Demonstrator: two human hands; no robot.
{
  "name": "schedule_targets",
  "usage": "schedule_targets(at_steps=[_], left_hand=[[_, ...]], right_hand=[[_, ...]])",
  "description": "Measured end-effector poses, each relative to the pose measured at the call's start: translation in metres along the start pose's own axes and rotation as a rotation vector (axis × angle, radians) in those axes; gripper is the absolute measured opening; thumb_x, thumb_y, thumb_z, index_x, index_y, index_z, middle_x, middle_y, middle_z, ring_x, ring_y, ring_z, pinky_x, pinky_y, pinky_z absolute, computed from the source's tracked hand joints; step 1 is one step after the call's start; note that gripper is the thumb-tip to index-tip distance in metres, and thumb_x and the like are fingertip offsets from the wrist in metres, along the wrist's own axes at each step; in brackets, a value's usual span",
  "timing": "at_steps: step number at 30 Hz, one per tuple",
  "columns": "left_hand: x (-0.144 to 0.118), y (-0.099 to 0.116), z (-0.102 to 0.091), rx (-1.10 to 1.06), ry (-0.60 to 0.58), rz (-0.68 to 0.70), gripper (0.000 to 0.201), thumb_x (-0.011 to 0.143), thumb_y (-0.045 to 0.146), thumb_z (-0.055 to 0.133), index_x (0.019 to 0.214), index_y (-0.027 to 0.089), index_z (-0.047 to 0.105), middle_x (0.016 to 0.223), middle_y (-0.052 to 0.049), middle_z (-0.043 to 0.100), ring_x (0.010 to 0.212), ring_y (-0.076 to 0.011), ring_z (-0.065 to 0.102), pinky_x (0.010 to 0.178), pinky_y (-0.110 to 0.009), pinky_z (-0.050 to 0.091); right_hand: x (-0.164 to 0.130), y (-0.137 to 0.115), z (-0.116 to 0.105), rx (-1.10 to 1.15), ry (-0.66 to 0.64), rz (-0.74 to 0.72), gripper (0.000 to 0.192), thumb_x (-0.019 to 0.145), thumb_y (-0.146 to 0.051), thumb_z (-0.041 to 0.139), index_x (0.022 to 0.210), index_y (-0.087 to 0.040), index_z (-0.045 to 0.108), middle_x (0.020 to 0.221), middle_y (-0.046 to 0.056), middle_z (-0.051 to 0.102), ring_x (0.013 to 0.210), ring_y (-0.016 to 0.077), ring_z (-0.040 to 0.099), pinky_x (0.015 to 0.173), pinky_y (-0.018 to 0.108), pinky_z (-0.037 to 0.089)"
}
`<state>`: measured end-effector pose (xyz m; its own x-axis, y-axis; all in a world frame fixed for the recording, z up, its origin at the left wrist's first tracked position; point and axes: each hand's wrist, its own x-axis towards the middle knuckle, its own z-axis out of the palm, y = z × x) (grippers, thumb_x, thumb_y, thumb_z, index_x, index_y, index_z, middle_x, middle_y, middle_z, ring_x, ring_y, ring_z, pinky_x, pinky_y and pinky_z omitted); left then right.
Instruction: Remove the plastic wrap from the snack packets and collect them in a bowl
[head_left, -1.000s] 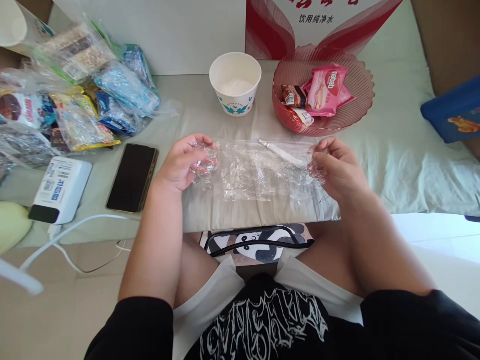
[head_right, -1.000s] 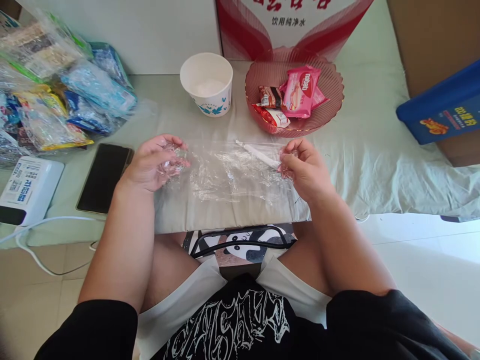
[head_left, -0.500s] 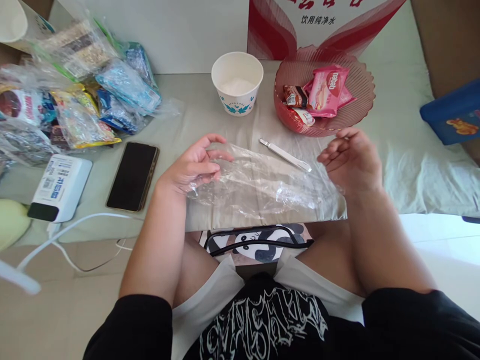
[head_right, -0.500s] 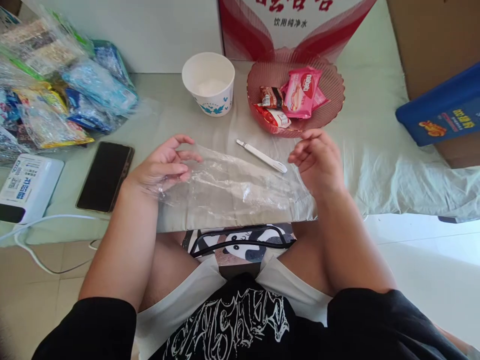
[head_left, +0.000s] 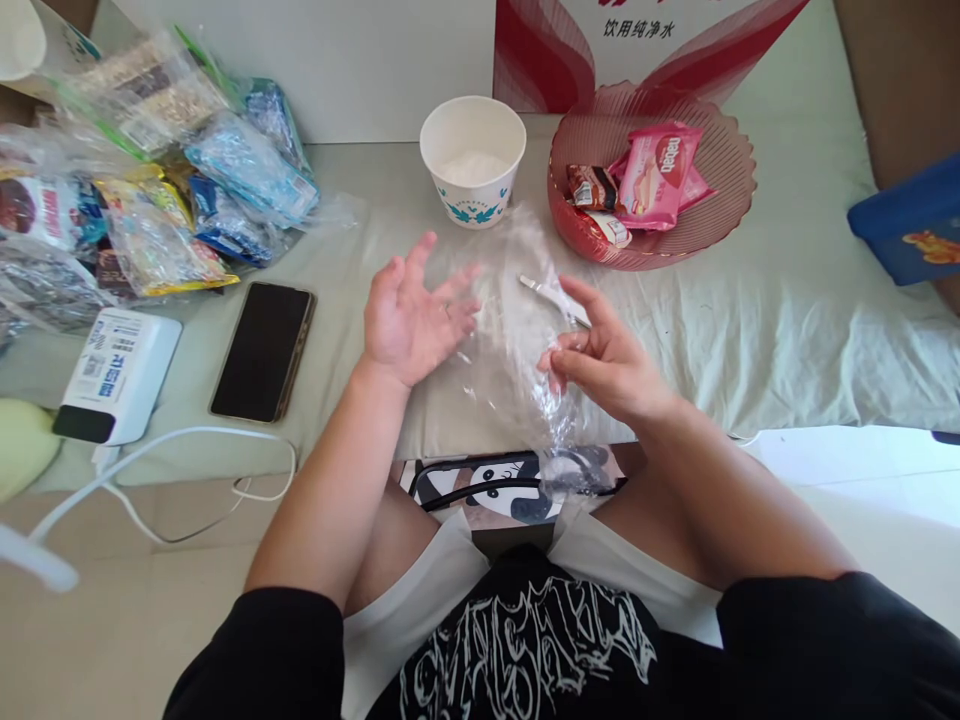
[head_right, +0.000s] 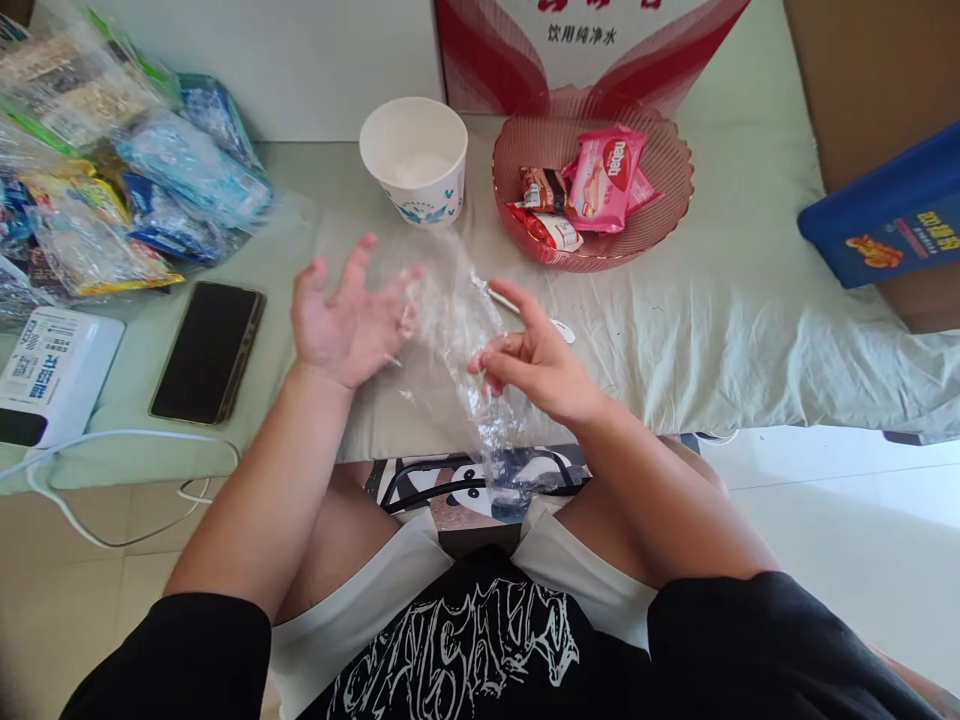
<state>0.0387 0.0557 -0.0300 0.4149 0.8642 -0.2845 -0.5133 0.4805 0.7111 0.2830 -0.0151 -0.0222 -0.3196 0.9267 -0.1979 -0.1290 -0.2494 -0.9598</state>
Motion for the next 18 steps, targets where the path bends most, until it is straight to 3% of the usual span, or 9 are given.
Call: schedule_targets(at_steps=[2,4,7,9,10,12,14,18], left_hand=[[0.000,-0.011,0.006,-0.051,0.008,-0.007,0.089,0.075,0.075,0.073,0.149,0.039,0.037,0.124,-0.006,0.076,0.102,-0.0246,0.078,0.084,-0.034,0.060],[-0.002,-0.022,0.012,-0.040,-0.084,-0.083,0.112,0.064,0.083,0.079,0.155,0.040,0.029,0.124,-0.008,0.076,0.113,-0.0301,0.077,0.093,-0.041,0.060],[-0.007,-0.037,0.020,0.084,-0.198,-0.146,0.130,0.054,0.062,0.098,0.160,0.042,0.025,0.127,-0.009,0.077,0.115,-0.0305,0.077,0.096,-0.041,0.060],[-0.011,-0.042,0.024,0.178,-0.182,-0.156,0.118,0.058,0.043,0.101,0.156,0.037,0.037,0.120,-0.007,0.080,0.105,-0.0253,0.080,0.093,-0.036,0.061],[-0.011,-0.043,0.025,0.223,-0.158,-0.164,0.102,0.062,0.038,0.099,0.150,0.031,0.047,0.112,-0.006,0.081,0.097,-0.0227,0.081,0.089,-0.034,0.062],[-0.012,-0.042,0.026,0.309,-0.104,-0.185,0.061,0.069,0.035,0.094,0.122,0.020,0.067,0.093,-0.005,0.083,0.081,-0.0184,0.080,0.078,-0.028,0.062],[-0.010,-0.039,0.027,0.366,-0.052,-0.186,0.034,0.071,0.033,0.090,0.095,0.015,0.072,0.082,-0.004,0.081,0.072,-0.0156,0.078,0.067,-0.023,0.060],[-0.010,-0.031,0.026,0.388,-0.039,-0.137,0.028,0.070,0.033,0.089,0.085,0.016,0.073,0.074,-0.001,0.080,0.065,-0.0141,0.077,0.060,-0.020,0.059]], right_hand=[[0.003,0.005,-0.002,0.016,0.139,-0.041,0.082,0.084,-0.042,0.083,0.152,-0.038,0.037,0.081,-0.005,0.070,0.055,0.0143,0.065,0.054,0.032,0.055],[0.006,0.008,-0.003,0.025,0.229,-0.048,0.078,0.083,-0.043,0.083,0.148,-0.038,0.039,0.082,-0.005,0.070,0.056,0.0140,0.064,0.055,0.032,0.054],[0.007,0.010,-0.002,0.032,0.302,-0.027,0.074,0.081,-0.042,0.083,0.141,-0.036,0.041,0.079,-0.007,0.069,0.056,0.0136,0.063,0.057,0.032,0.053],[0.008,0.009,0.000,0.032,0.329,-0.008,0.072,0.080,-0.041,0.083,0.138,-0.034,0.041,0.077,-0.007,0.069,0.057,0.0137,0.063,0.058,0.032,0.053],[0.008,0.009,0.001,0.030,0.340,0.001,0.072,0.079,-0.041,0.083,0.138,-0.032,0.042,0.077,-0.007,0.070,0.057,0.0138,0.064,0.059,0.032,0.053],[0.008,0.008,0.002,0.023,0.361,0.023,0.071,0.078,-0.041,0.083,0.136,-0.030,0.043,0.081,-0.005,0.073,0.060,0.0139,0.066,0.060,0.031,0.053],[0.008,0.007,0.002,0.015,0.373,0.047,0.069,0.076,-0.042,0.083,0.132,-0.027,0.046,0.084,-0.004,0.075,0.062,0.0137,0.068,0.060,0.030,0.054],[0.008,0.004,0.002,-0.015,0.381,0.084,0.068,0.075,-0.047,0.084,0.129,-0.023,0.050,0.083,-0.003,0.077,0.062,0.0132,0.069,0.060,0.029,0.055]])
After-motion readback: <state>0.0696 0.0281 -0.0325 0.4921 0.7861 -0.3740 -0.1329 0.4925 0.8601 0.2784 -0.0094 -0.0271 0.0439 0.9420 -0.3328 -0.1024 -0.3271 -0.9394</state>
